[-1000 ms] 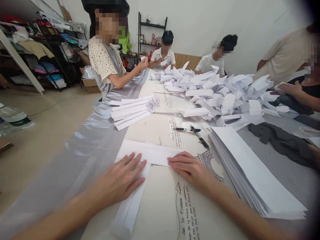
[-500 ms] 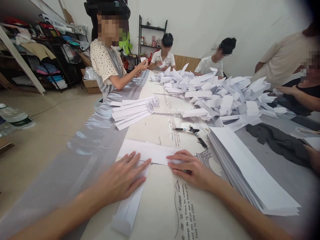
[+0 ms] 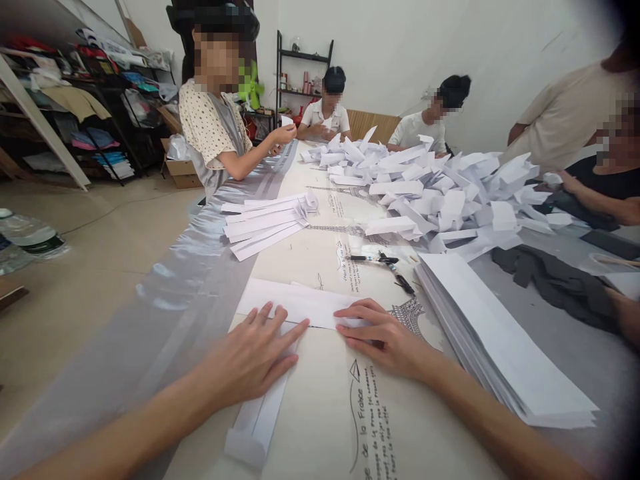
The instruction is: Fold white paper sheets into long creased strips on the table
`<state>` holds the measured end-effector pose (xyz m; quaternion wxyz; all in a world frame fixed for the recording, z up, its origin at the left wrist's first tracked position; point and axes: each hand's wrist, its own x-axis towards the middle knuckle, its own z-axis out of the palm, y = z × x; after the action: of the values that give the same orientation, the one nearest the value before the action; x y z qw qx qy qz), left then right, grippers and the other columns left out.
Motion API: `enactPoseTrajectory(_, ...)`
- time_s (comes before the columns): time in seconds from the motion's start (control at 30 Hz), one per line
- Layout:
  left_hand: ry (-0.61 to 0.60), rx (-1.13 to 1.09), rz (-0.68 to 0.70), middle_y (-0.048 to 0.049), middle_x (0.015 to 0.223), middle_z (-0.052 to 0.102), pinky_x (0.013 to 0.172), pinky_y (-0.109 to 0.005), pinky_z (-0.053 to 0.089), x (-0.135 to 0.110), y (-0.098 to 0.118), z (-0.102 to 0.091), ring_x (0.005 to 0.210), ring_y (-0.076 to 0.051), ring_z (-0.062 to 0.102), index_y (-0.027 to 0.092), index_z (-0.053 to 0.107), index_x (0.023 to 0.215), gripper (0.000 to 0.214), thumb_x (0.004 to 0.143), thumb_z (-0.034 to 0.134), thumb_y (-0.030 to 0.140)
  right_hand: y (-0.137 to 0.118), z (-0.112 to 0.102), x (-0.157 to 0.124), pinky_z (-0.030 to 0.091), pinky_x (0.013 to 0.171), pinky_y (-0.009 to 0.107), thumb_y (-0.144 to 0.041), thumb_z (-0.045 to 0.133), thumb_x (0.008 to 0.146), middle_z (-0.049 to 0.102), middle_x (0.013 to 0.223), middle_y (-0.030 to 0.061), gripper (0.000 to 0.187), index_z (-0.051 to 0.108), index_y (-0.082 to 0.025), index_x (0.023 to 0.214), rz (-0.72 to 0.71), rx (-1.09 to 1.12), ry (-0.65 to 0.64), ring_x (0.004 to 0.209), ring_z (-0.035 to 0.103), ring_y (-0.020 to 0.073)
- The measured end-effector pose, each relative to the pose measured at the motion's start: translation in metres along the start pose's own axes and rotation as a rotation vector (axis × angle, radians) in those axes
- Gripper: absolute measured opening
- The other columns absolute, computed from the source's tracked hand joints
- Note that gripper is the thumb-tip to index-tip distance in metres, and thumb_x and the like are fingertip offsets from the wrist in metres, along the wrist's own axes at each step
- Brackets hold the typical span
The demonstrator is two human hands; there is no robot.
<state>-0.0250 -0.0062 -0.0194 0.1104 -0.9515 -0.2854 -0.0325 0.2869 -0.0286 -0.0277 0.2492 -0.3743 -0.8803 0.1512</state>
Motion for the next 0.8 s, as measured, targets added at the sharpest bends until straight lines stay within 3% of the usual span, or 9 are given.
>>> enactPoseTrajectory(0.23, -0.062, 0.062, -0.06, -0.0209, 0.129, 0.059, 0.091, -0.059, 0.053, 0.01, 0.017, -0.004, 0.122, -0.048, 0.06, 0.031, 0.032, 0.162, 0.062, 0.105, 0.047, 0.048, -0.004, 0.0, -0.007, 0.066, 0.08, 0.037, -0.027, 0.057, 0.103, 0.059, 0.136, 0.0108, 0.027, 0.074, -0.031, 0.124, 0.088, -0.041, 0.004, 0.118, 0.062, 0.0246)
enactPoseTrajectory(0.33, -0.046, 0.065, -0.063, -0.0205, 0.13, 0.058, 0.093, -0.059, 0.052, 0.008, 0.017, -0.002, 0.124, -0.048, 0.059, 0.032, 0.032, 0.162, 0.062, 0.105, 0.045, 0.051, -0.006, 0.001, -0.014, 0.065, 0.088, 0.04, -0.026, 0.057, 0.104, 0.058, 0.134, 0.0107, 0.026, 0.075, -0.03, 0.122, 0.098, -0.099, 0.03, 0.119, 0.063, 0.025)
enactPoseTrajectory(0.5, -0.057, 0.09, -0.061, -0.0209, 0.131, 0.058, 0.094, -0.059, 0.051, 0.007, 0.016, -0.001, 0.124, -0.048, 0.058, 0.032, 0.029, 0.163, 0.064, 0.104, 0.046, 0.051, -0.013, 0.003, -0.025, 0.056, 0.101, 0.056, -0.02, 0.054, 0.104, 0.065, 0.134, 0.0122, 0.032, 0.067, -0.024, 0.133, 0.001, -0.331, 0.057, 0.13, 0.057, 0.0316)
enactPoseTrajectory(0.8, -0.026, 0.038, -0.085, -0.0197, 0.133, 0.058, 0.097, -0.057, 0.048, 0.005, 0.017, -0.001, 0.126, -0.047, 0.056, 0.032, 0.031, 0.162, 0.063, 0.104, 0.047, 0.05, -0.021, 0.004, -0.047, 0.056, 0.108, 0.05, -0.021, 0.047, 0.107, 0.062, 0.146, 0.0099, 0.047, 0.048, -0.024, 0.154, 0.046, -0.361, 0.008, 0.134, 0.06, 0.0274)
